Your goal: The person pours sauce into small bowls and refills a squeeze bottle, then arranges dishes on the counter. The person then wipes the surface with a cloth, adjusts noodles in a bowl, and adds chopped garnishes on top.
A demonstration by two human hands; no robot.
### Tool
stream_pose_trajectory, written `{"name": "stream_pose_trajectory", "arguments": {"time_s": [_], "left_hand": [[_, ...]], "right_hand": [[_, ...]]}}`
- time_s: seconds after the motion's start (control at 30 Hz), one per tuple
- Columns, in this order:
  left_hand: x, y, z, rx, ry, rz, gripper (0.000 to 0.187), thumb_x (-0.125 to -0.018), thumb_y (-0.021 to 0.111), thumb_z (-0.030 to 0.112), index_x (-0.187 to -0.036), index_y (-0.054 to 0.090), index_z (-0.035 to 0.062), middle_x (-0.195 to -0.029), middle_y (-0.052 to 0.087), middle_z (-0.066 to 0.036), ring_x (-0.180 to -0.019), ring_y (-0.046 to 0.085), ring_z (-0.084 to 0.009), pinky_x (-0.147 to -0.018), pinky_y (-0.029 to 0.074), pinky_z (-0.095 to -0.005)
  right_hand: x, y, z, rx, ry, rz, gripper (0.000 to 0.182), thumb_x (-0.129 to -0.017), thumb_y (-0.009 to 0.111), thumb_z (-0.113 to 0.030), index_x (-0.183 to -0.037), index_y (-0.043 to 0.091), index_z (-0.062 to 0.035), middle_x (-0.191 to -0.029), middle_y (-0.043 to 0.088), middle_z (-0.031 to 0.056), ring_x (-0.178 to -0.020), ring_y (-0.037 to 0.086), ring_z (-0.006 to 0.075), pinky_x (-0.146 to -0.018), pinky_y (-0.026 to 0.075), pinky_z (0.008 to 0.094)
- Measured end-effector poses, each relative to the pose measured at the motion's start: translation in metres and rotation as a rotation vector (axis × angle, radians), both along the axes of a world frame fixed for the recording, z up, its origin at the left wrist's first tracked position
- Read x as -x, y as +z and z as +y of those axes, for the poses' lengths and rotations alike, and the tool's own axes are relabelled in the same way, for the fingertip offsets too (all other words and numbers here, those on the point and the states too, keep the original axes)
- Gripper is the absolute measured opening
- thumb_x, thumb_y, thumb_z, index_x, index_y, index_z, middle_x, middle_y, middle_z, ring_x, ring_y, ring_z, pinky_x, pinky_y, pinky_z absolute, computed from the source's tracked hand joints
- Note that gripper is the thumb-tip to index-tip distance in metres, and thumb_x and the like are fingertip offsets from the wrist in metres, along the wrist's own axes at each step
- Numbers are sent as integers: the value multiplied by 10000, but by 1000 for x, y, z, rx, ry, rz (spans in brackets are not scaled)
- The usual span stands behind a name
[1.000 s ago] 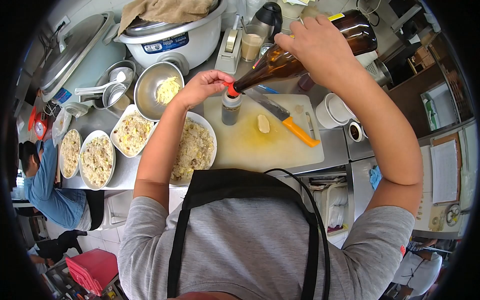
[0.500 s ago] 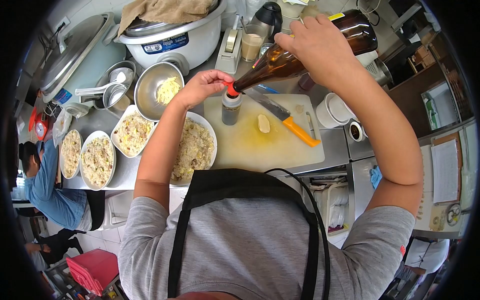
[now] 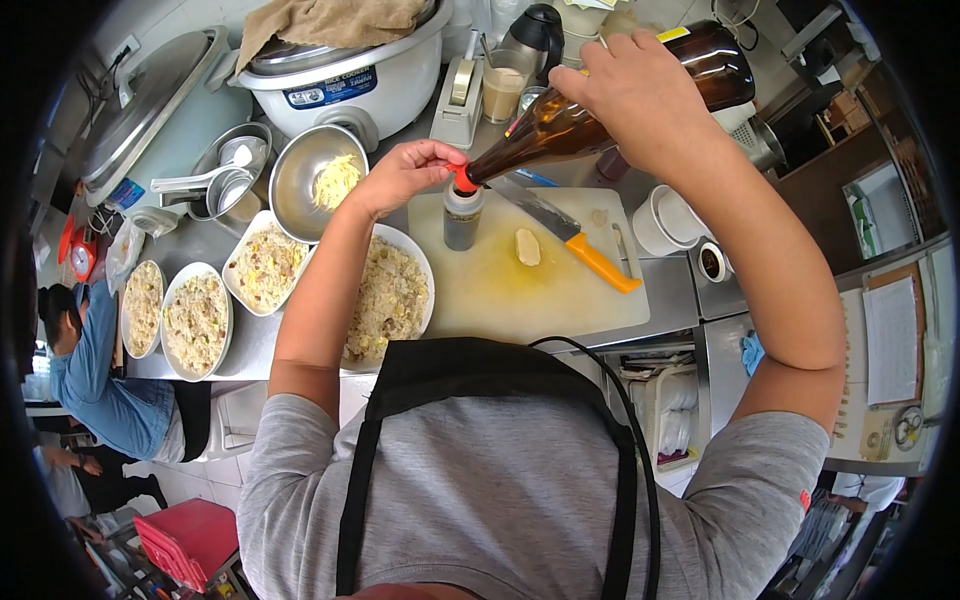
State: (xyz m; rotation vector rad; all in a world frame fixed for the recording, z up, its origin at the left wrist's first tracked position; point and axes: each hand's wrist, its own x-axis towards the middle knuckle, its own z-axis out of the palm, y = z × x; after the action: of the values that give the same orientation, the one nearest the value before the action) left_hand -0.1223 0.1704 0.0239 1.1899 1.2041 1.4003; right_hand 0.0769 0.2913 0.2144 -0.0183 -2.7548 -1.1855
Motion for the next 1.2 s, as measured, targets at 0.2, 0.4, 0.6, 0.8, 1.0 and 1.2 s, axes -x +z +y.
{"name": "stream_pose_trajectory", "arguments": {"time_s": [0.2, 0.4, 0.6, 0.8, 1.0, 1.2], "left_hand": [[-1, 4, 1, -11, 20, 25, 223, -778, 481, -34, -988, 539, 13, -949, 562, -32, -857, 507, -63, -786, 400, -194], [-6, 11, 6, -29, 64, 99, 200, -789, 486, 18, -979, 547, 18, -893, 560, -24, -810, 495, -61, -741, 398, -194], [-19, 28, 17, -118, 296, 34, 210, -832, 469, 109, -1007, 529, 10, -949, 555, -51, -854, 514, -92, -796, 401, -224], [-49, 91, 52, -486, 538, -310, 295, -858, 433, 243, -1083, 373, 62, -835, 541, -83, -770, 548, -178, -701, 453, -325], [-21, 169, 57, -717, 624, -555, 248, -785, 322, 284, -816, 425, 61, -575, 449, -87, -486, 457, -252, -531, 427, -404], [10, 202, 31, -663, 647, -387, 238, -751, 387, 247, -674, 391, 22, -551, 387, -89, -523, 364, -213, -513, 334, -323]], "right_hand": [[-10, -5, 8, 85, 21, 73, 494, -522, 672, -18, -969, 498, -137, -834, 506, 56, -831, 491, 218, -738, 367, 316], [-38, -22, 13, 274, -222, 75, 644, -481, 687, -28, -1068, 457, -160, -885, 498, 55, -879, 489, 231, -762, 379, 331], [-66, -63, 22, 526, -280, 284, 663, -465, 688, -137, -1083, 448, -122, -848, 522, 102, -812, 526, 275, -699, 422, 365], [-35, -93, 21, 773, -144, 642, 647, -502, 668, -201, -1089, 438, -55, -858, 542, 149, -791, 532, 307, -696, 429, 383], [22, -84, 14, 952, 75, 849, 654, -492, 679, -224, -1074, 432, -57, -858, 530, 143, -812, 519, 306, -709, 417, 388], [45, -112, 15, 1087, 220, 829, 775, -577, 694, -315, -1217, 313, -101, -1162, 373, 143, -1100, 347, 306, -910, 283, 399]]}}
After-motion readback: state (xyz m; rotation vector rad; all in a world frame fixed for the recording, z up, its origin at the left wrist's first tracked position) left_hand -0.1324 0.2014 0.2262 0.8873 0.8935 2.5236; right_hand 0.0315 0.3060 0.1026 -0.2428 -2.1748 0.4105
